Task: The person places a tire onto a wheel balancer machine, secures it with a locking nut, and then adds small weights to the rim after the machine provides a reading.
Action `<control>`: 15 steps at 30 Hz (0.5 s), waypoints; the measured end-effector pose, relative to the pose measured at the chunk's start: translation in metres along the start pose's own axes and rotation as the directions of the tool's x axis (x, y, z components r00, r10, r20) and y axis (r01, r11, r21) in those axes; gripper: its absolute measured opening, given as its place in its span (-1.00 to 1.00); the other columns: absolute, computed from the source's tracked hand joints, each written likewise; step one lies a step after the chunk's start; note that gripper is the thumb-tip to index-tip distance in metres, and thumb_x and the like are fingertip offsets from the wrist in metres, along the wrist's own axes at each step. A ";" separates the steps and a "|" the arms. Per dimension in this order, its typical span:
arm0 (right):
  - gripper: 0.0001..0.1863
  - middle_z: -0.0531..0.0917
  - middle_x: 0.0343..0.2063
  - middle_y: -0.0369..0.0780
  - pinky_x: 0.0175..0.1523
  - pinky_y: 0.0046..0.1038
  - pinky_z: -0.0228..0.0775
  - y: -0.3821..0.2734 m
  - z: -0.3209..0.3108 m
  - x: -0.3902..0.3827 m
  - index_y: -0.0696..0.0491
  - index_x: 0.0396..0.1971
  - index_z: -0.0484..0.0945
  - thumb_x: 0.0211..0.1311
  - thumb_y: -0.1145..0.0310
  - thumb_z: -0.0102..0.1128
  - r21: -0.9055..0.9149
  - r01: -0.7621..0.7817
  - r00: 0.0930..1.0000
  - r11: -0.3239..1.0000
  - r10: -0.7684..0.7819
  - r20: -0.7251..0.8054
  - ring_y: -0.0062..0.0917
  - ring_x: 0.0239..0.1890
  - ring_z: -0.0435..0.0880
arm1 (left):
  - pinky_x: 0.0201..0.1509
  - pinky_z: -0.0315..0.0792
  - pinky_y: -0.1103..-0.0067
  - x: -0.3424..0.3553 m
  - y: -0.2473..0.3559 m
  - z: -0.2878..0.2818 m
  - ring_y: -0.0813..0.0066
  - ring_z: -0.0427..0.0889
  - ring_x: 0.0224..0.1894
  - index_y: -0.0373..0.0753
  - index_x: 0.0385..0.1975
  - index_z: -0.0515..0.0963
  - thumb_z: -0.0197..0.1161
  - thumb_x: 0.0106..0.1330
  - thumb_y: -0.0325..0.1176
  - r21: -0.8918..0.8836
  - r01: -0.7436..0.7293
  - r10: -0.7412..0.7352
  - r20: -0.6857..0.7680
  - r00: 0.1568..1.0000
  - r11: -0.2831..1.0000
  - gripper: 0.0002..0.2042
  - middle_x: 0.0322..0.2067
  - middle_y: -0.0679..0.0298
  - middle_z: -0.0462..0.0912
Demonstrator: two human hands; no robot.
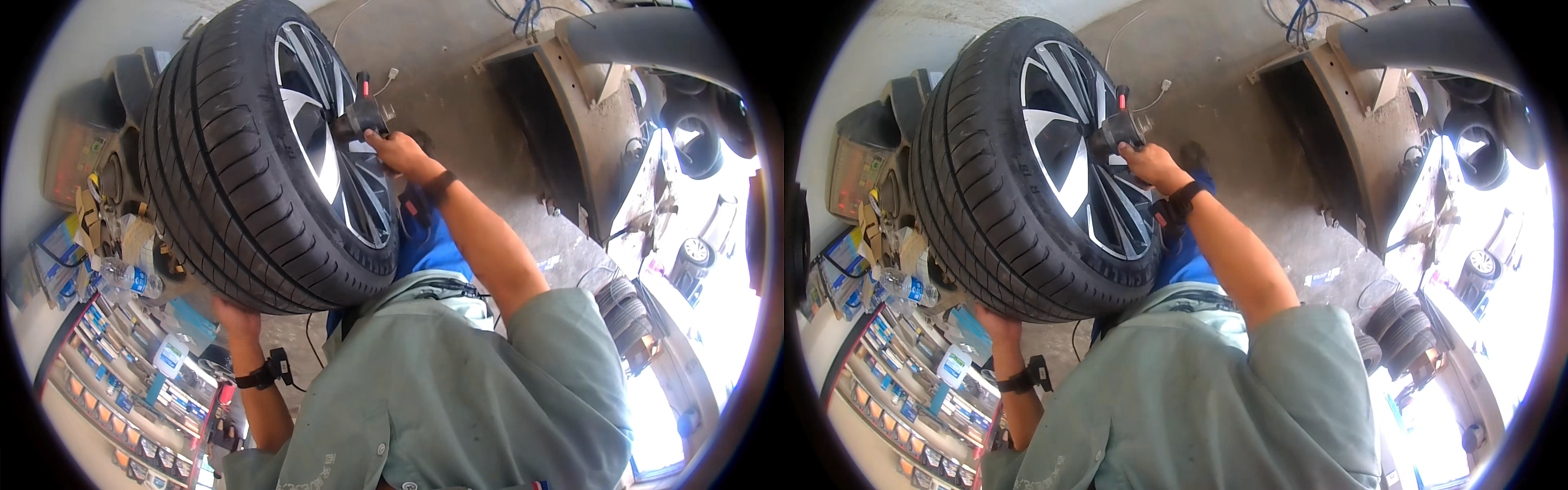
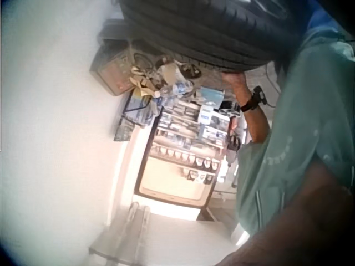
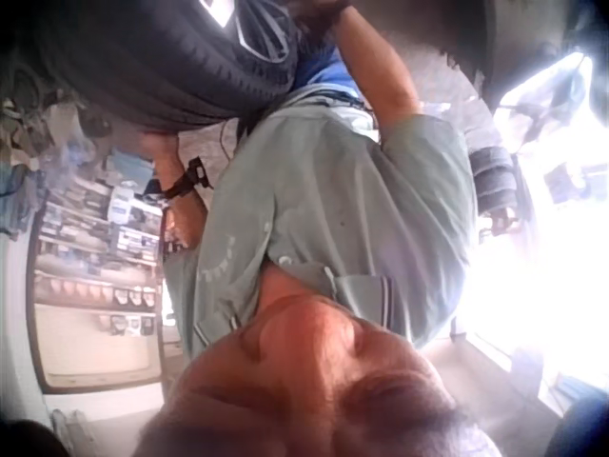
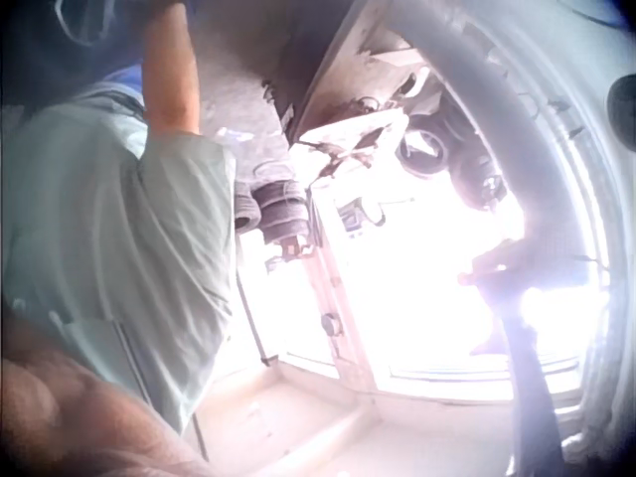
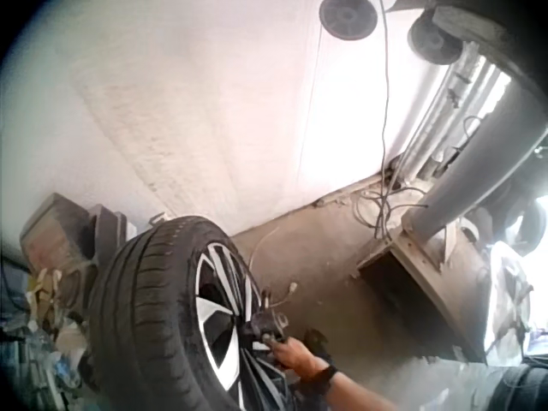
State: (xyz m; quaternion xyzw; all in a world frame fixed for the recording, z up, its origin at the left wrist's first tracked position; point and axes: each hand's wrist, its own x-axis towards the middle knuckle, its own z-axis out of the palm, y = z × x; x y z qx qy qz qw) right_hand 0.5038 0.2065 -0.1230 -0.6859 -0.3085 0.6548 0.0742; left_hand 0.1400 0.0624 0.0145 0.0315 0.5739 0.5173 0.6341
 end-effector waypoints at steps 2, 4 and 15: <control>-0.22 0.54 -0.79 -0.11 -0.27 -0.33 0.51 -0.003 -0.004 -0.002 0.27 -0.58 0.58 0.33 -0.24 -0.15 -0.157 0.039 0.998 0.987 -0.031 0.051 -0.30 -0.55 0.67 | 0.39 0.22 0.28 -0.002 -0.001 0.016 0.16 0.36 0.29 -0.22 0.30 0.29 -0.23 0.45 -0.02 0.075 -0.044 0.067 -0.345 0.936 0.996 -0.45 0.25 0.18 0.41; -0.23 0.53 -0.81 -0.10 -0.24 -0.30 0.53 -0.007 0.000 -0.005 0.26 -0.57 0.59 0.35 -0.22 -0.18 -0.233 0.098 0.995 0.968 -0.099 0.005 -0.27 -0.51 0.70 | 0.38 0.24 0.31 0.000 -0.008 0.005 0.17 0.35 0.30 -0.25 0.32 0.25 -0.22 0.44 0.01 0.094 -0.083 0.106 -0.277 0.955 0.992 -0.42 0.28 0.16 0.37; -0.34 0.51 -0.80 -0.13 -0.49 -0.38 0.48 -0.007 0.006 0.000 0.28 -0.67 0.52 0.30 -0.09 0.04 0.033 0.023 0.999 0.999 -0.022 -0.033 -0.36 -0.71 0.59 | 0.39 0.24 0.32 0.006 -0.023 -0.027 0.15 0.34 0.30 -0.29 0.34 0.19 -0.19 0.42 0.04 0.284 -0.222 0.285 -0.205 0.936 0.933 -0.38 0.30 0.14 0.31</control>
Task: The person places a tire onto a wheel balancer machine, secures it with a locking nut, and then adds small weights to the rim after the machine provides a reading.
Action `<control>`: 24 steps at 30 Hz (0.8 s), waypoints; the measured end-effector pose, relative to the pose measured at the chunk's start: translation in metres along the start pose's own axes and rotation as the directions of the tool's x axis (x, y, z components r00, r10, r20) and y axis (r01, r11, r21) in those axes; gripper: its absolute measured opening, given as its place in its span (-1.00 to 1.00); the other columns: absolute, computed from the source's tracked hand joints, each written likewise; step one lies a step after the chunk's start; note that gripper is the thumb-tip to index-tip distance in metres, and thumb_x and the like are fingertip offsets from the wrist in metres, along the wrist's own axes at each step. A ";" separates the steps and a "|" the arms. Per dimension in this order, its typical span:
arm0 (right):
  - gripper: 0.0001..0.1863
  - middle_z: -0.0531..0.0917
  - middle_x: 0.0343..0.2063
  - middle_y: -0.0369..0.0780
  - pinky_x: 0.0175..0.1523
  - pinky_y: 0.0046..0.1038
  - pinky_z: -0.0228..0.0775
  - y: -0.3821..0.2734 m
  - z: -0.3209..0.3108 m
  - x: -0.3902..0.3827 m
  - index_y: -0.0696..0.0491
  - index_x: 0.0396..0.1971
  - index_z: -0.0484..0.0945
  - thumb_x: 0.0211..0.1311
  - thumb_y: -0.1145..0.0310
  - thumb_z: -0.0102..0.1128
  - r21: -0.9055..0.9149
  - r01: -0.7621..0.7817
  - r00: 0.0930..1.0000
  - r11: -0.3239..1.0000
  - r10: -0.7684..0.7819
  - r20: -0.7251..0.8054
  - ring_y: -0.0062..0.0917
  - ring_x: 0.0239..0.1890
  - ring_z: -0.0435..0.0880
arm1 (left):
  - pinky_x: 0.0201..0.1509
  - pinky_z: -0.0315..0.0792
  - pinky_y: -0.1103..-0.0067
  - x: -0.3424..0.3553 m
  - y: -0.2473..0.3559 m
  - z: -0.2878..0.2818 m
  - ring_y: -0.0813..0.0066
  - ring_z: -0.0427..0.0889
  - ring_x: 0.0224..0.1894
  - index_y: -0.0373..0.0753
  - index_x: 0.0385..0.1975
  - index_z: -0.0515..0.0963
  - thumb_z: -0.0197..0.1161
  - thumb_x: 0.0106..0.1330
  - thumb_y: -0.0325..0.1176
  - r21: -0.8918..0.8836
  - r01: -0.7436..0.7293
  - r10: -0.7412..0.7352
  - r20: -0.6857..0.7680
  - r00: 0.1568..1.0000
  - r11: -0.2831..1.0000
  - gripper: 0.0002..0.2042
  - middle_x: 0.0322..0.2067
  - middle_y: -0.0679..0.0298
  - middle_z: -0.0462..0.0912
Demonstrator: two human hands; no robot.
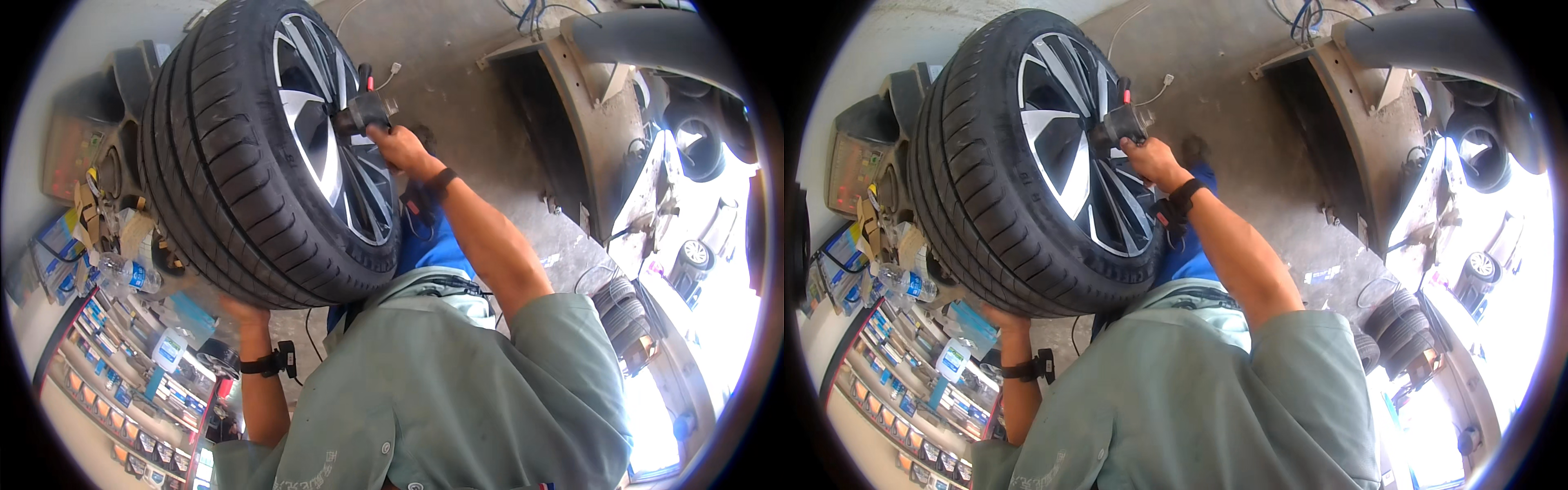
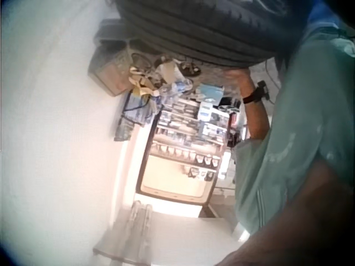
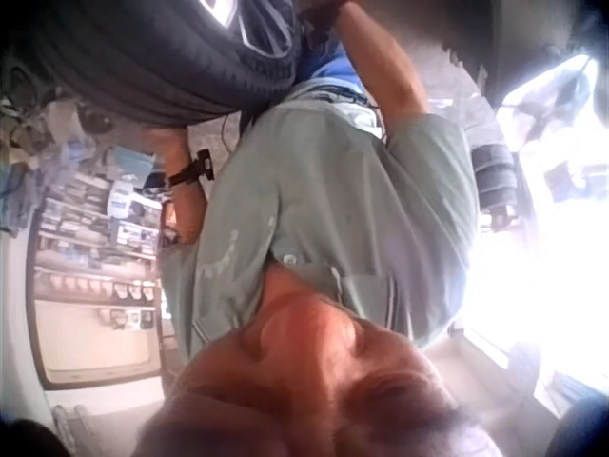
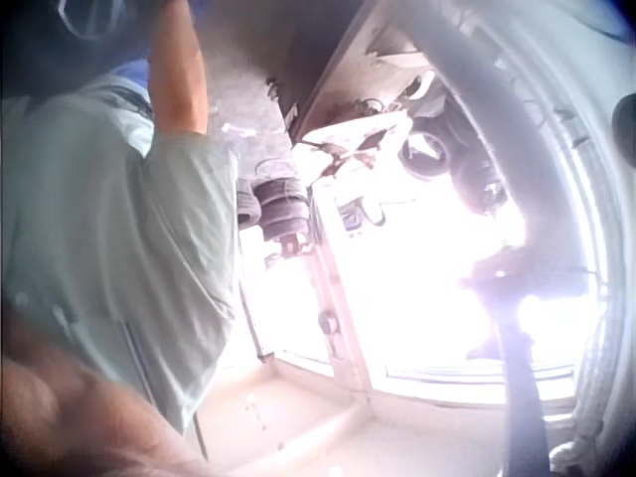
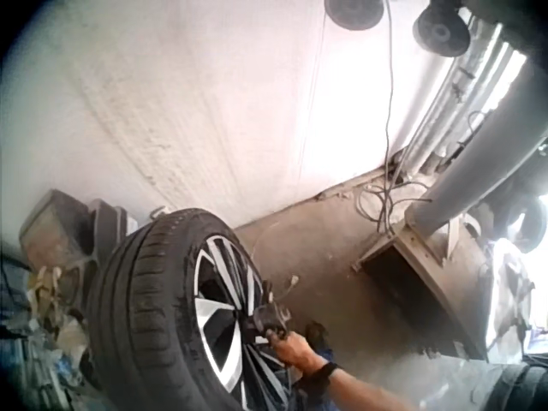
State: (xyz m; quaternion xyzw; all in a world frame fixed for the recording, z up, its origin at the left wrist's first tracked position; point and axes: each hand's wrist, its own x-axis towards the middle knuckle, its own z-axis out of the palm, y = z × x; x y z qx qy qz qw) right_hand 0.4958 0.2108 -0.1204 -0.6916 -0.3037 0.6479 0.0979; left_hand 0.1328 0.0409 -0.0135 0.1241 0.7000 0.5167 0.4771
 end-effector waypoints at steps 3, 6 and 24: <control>-0.44 0.47 -0.79 -0.25 -0.52 -0.45 0.40 0.015 0.002 0.002 0.19 -0.60 0.54 0.30 -0.05 0.07 0.123 0.014 1.000 0.992 -0.011 -0.023 -0.45 -0.73 0.51 | 0.38 0.25 0.33 0.004 -0.005 -0.009 0.15 0.35 0.29 -0.29 0.33 0.21 -0.19 0.44 0.00 0.072 -0.045 0.041 0.061 0.997 0.996 -0.40 0.29 0.13 0.33; -0.45 0.56 -0.46 -0.26 -0.24 -0.56 0.34 0.081 0.022 0.004 0.12 -0.28 0.57 0.35 -0.14 -0.08 0.890 -0.032 0.998 0.455 -0.029 0.051 -0.54 -0.38 0.50 | 0.38 0.25 0.32 0.007 0.004 0.005 0.17 0.36 0.29 -0.28 0.32 0.24 -0.20 0.45 -0.04 0.081 -0.034 0.035 -0.010 0.999 0.996 -0.44 0.28 0.14 0.35; -0.15 0.47 0.00 0.34 0.25 -0.21 0.27 0.050 0.092 -0.107 0.43 0.15 0.27 0.32 -0.18 -0.08 -0.020 0.093 0.995 0.995 -0.093 0.018 0.08 0.15 0.45 | 0.35 0.23 0.41 0.000 0.044 0.064 0.23 0.43 0.22 -0.36 0.15 0.38 -0.29 0.45 -0.15 0.030 -0.066 0.072 -0.278 0.958 0.997 -0.51 0.18 0.11 0.46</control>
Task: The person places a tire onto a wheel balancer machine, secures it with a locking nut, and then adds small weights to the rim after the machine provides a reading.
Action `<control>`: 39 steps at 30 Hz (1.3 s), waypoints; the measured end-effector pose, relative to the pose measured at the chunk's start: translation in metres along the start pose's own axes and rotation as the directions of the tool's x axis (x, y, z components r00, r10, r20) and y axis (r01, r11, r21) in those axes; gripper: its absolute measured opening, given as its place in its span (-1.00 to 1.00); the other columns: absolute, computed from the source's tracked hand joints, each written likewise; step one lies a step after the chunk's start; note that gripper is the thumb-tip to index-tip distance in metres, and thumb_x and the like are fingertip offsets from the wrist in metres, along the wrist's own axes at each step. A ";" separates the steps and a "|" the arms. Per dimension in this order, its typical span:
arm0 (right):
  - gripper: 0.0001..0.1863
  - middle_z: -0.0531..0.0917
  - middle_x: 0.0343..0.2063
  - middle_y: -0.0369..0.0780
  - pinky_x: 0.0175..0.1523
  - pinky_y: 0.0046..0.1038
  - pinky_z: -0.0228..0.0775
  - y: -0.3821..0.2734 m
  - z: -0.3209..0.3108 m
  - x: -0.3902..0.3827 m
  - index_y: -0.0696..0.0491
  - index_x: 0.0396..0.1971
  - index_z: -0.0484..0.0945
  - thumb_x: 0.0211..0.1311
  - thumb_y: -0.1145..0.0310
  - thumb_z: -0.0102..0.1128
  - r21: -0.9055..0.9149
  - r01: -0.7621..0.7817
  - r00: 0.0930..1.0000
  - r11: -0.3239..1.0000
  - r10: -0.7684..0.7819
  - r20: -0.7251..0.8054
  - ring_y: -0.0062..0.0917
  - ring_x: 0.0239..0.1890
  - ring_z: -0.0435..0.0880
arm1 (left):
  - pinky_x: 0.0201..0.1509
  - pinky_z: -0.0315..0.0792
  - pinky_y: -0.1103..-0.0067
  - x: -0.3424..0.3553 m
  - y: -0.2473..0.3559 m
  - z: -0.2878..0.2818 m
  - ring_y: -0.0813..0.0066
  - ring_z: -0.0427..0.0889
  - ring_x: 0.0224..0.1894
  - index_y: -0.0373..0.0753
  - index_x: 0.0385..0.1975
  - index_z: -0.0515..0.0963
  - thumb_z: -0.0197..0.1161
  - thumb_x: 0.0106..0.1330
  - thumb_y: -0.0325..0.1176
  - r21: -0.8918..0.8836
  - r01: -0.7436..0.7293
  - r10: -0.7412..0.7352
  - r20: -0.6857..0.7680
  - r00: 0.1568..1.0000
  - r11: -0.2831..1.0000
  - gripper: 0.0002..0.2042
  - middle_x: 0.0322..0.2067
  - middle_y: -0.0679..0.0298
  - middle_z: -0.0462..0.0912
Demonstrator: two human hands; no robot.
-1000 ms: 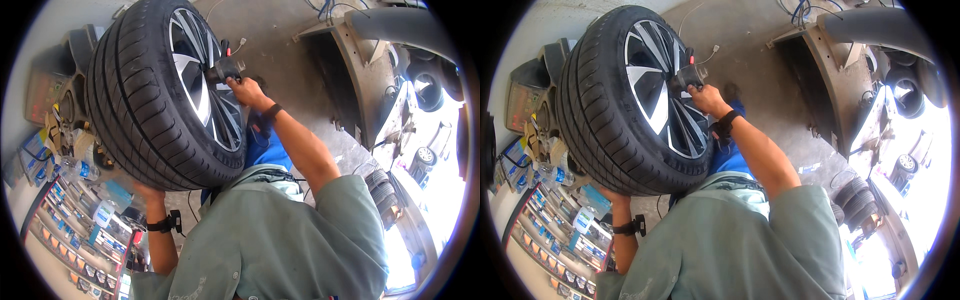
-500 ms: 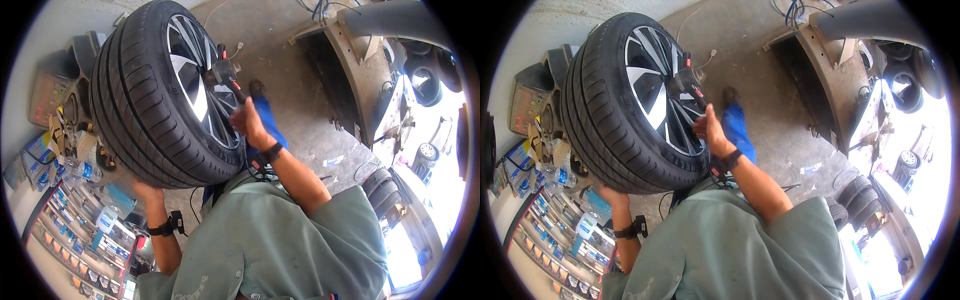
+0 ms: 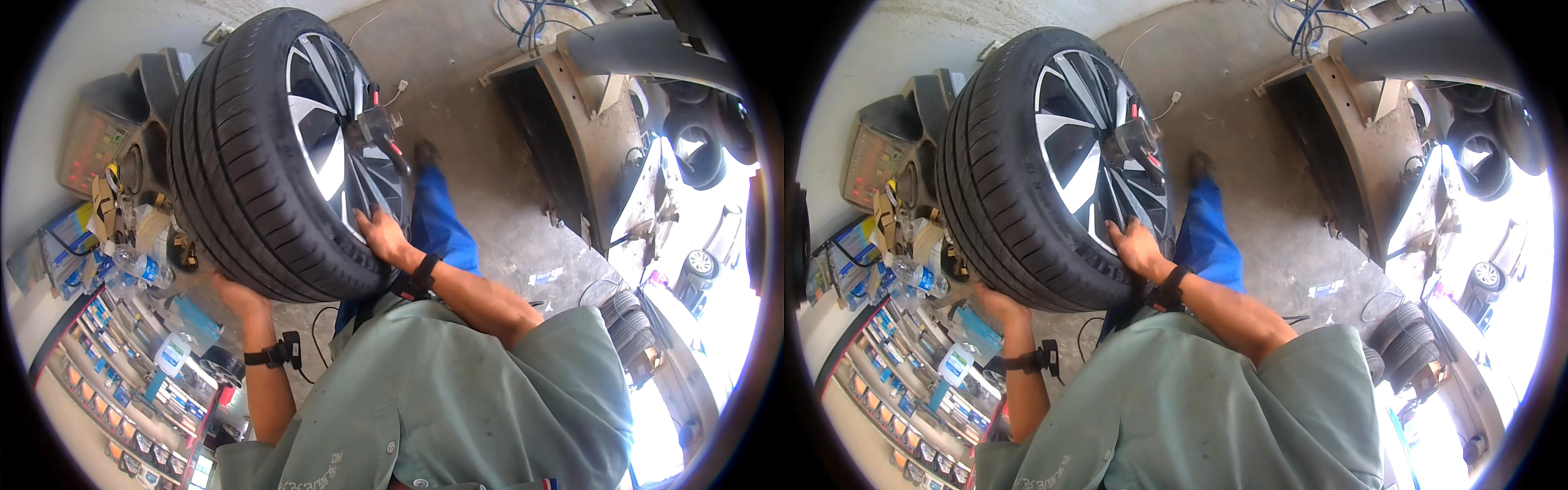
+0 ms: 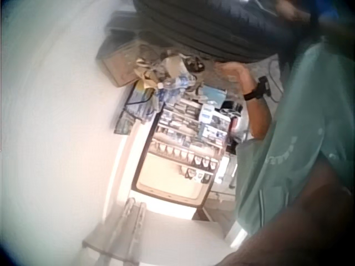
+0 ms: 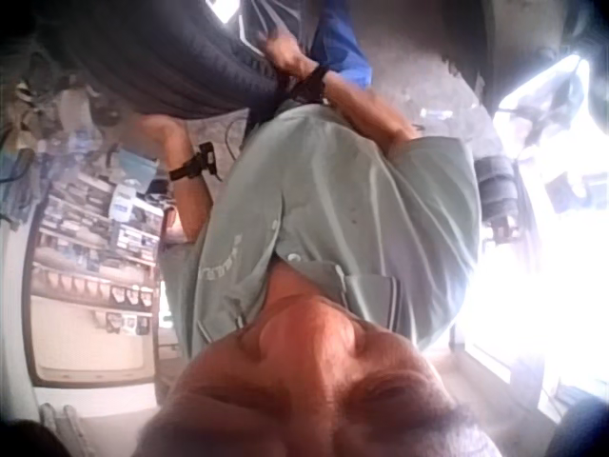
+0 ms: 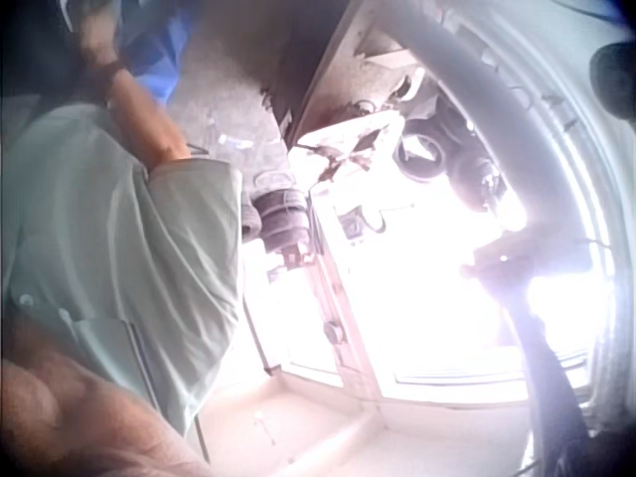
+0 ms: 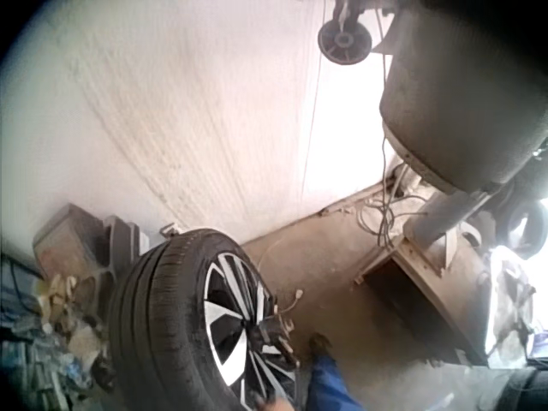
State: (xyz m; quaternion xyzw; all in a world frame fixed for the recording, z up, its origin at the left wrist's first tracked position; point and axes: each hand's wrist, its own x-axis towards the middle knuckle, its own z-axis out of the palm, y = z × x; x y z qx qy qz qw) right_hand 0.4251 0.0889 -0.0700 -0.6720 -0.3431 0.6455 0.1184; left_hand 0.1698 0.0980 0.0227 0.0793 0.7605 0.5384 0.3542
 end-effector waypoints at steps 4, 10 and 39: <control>-0.26 0.50 -0.07 0.34 0.14 -0.11 0.36 -0.023 -0.007 -0.012 0.36 0.10 0.33 0.35 -0.13 -0.12 -0.176 0.067 0.997 0.982 -0.062 0.035 0.13 0.06 0.51 | 0.35 0.25 0.37 0.022 -0.001 -0.006 0.17 0.43 0.23 -0.43 0.17 0.34 -0.31 0.45 -0.15 -0.084 0.134 -0.130 0.055 0.990 0.987 -0.49 0.20 0.05 0.43; -0.49 0.61 -0.17 0.11 0.01 -0.17 0.46 -0.030 -0.035 -0.019 0.20 -0.04 0.45 0.38 -0.01 -0.06 -0.314 0.035 0.999 0.949 -0.020 0.050 -0.05 -0.08 0.61 | 0.38 0.20 0.36 0.002 0.023 0.024 0.15 0.37 0.28 -0.37 0.26 0.27 -0.33 0.47 -0.11 -0.058 0.133 -0.129 0.060 0.990 0.989 -0.46 0.26 0.07 0.36; -0.50 0.58 -0.48 -0.23 -0.50 -0.49 0.43 -0.032 -0.126 0.080 0.16 -0.11 0.50 0.37 -0.05 0.03 0.507 -0.378 0.920 0.774 0.252 0.302 -0.56 -0.47 0.60 | 0.29 0.26 0.54 0.005 -0.041 -0.037 0.41 0.42 0.20 -0.37 0.24 0.29 -0.23 0.54 -0.03 -0.073 0.117 -0.123 -0.075 0.990 0.990 -0.47 0.19 0.16 0.42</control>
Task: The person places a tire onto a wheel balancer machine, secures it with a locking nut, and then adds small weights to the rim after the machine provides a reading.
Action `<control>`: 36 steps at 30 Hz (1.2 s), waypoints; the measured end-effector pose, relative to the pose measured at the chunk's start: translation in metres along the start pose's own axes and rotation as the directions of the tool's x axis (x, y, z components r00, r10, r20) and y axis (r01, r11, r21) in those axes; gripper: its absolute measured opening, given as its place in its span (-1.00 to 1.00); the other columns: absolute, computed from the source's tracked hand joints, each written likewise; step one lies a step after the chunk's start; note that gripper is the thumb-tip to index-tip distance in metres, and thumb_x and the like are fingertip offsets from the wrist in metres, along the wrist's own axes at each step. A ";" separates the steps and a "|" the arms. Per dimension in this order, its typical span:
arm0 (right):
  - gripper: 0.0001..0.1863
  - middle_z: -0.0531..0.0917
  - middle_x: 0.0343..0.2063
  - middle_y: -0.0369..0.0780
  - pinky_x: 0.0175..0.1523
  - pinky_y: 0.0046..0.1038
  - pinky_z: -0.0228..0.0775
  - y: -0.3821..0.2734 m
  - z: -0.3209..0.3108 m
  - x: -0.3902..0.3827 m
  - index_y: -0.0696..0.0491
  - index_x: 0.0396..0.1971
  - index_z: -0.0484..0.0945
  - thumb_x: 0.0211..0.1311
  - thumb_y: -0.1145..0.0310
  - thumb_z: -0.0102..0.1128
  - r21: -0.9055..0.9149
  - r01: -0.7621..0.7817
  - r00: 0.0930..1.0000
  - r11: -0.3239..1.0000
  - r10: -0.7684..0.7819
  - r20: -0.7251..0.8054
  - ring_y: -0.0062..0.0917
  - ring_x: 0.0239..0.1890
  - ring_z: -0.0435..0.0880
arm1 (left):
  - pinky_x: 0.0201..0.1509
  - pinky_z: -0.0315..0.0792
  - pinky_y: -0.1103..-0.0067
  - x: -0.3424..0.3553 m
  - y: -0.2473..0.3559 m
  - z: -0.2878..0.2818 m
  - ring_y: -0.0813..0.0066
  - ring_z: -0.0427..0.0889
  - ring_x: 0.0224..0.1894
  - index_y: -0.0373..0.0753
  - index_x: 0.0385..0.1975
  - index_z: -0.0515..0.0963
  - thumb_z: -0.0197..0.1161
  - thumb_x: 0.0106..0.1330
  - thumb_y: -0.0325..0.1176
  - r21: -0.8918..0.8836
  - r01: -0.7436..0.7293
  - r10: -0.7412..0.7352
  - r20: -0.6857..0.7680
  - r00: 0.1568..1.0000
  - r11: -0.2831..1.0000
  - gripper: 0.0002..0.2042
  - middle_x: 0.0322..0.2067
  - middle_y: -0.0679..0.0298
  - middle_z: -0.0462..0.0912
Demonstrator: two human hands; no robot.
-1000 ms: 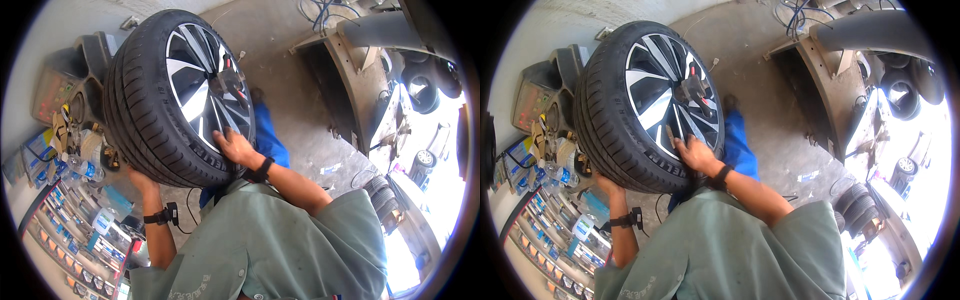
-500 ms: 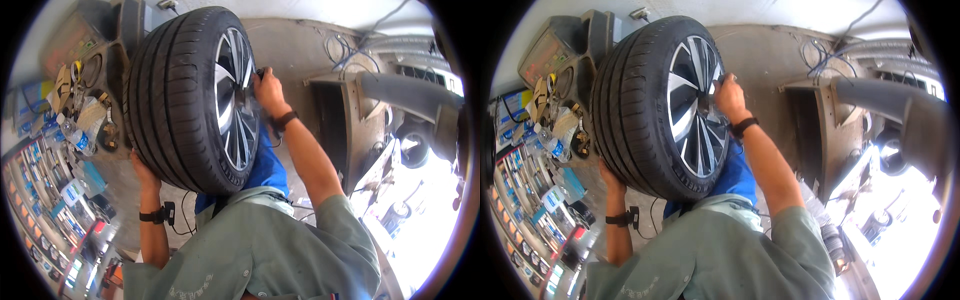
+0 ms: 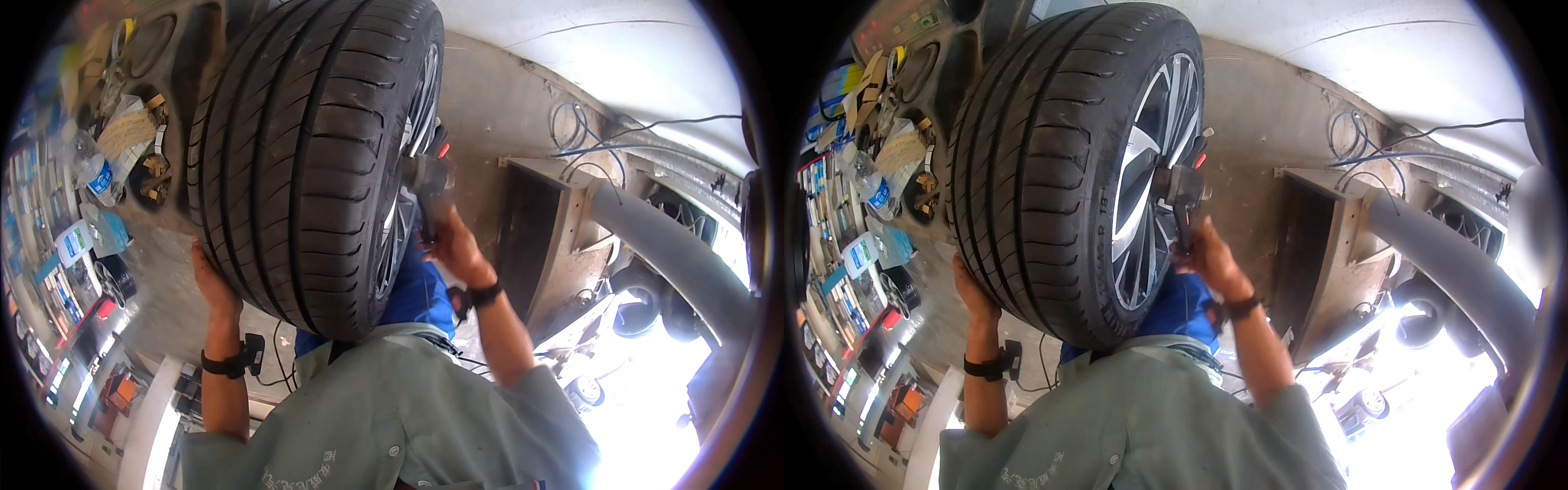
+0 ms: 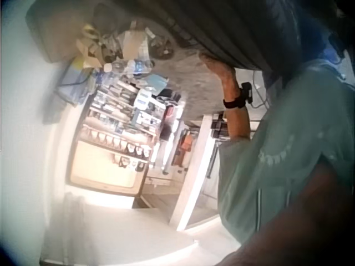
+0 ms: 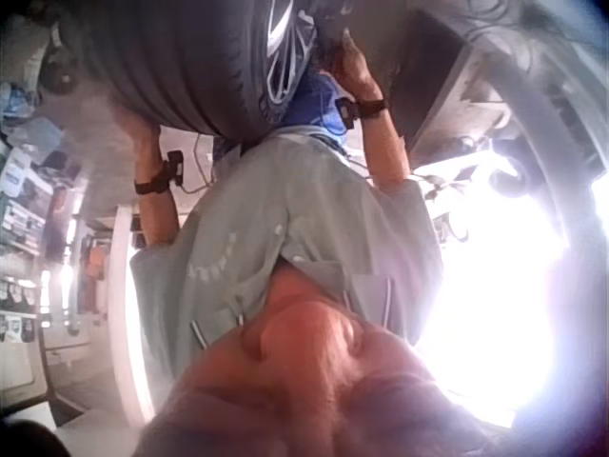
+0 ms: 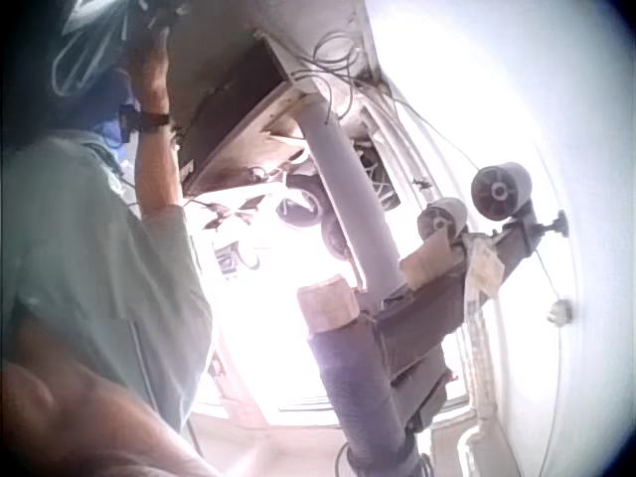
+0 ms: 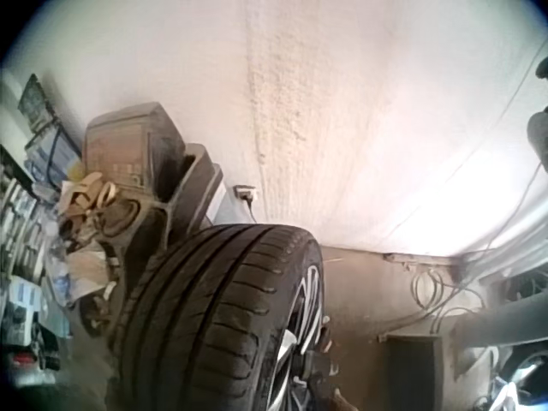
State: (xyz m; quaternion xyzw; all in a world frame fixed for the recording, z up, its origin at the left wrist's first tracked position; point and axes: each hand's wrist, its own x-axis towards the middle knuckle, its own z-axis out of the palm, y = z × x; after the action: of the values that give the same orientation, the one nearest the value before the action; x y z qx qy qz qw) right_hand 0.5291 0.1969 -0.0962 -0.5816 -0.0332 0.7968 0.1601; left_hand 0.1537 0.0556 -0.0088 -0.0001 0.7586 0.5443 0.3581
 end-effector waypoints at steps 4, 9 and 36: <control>-0.65 0.50 -0.58 -0.26 -0.60 -0.51 0.34 -0.006 0.034 -0.018 0.11 -0.22 0.53 0.37 0.09 0.08 -0.409 0.309 0.934 0.858 -0.354 -0.037 -0.59 -0.52 0.55 | 0.33 0.22 0.53 0.009 -0.016 -0.016 0.39 0.38 0.24 -0.39 0.27 0.25 -0.26 0.54 -0.04 0.017 -0.044 0.043 0.063 0.997 0.999 -0.45 0.23 0.13 0.39; -0.69 0.58 -0.62 0.03 -0.50 -0.21 0.41 -0.091 0.021 0.054 0.20 -0.36 0.56 0.30 0.20 0.16 -0.799 0.267 0.478 -0.539 -0.646 0.595 -0.12 -0.60 0.59 | 0.23 0.36 0.46 0.009 0.001 -0.013 0.35 0.50 0.13 -0.33 0.22 0.32 -0.27 0.53 -0.05 -0.001 -0.083 0.083 0.075 0.994 0.997 -0.50 0.12 0.13 0.48; -0.41 0.31 -0.80 -0.43 -0.67 -0.53 -0.13 -0.151 -0.009 0.127 -0.08 -0.78 0.37 0.37 -0.15 -0.03 -0.830 0.338 0.914 0.443 -0.364 0.177 -0.71 -0.78 0.14 | -0.21 0.39 0.09 0.027 -0.013 0.011 -0.23 0.58 -0.29 -0.42 -0.39 0.53 -0.17 0.50 -0.04 0.602 -0.448 0.487 0.110 0.866 0.661 -0.48 -0.44 -0.26 0.58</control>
State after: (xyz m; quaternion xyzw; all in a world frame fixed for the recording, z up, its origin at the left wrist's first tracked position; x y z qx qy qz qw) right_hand 0.5353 0.3761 -0.1791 -0.5758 -0.5329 0.6197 0.0187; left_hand 0.1448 0.0697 -0.0357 0.2933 0.8771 0.3434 0.1635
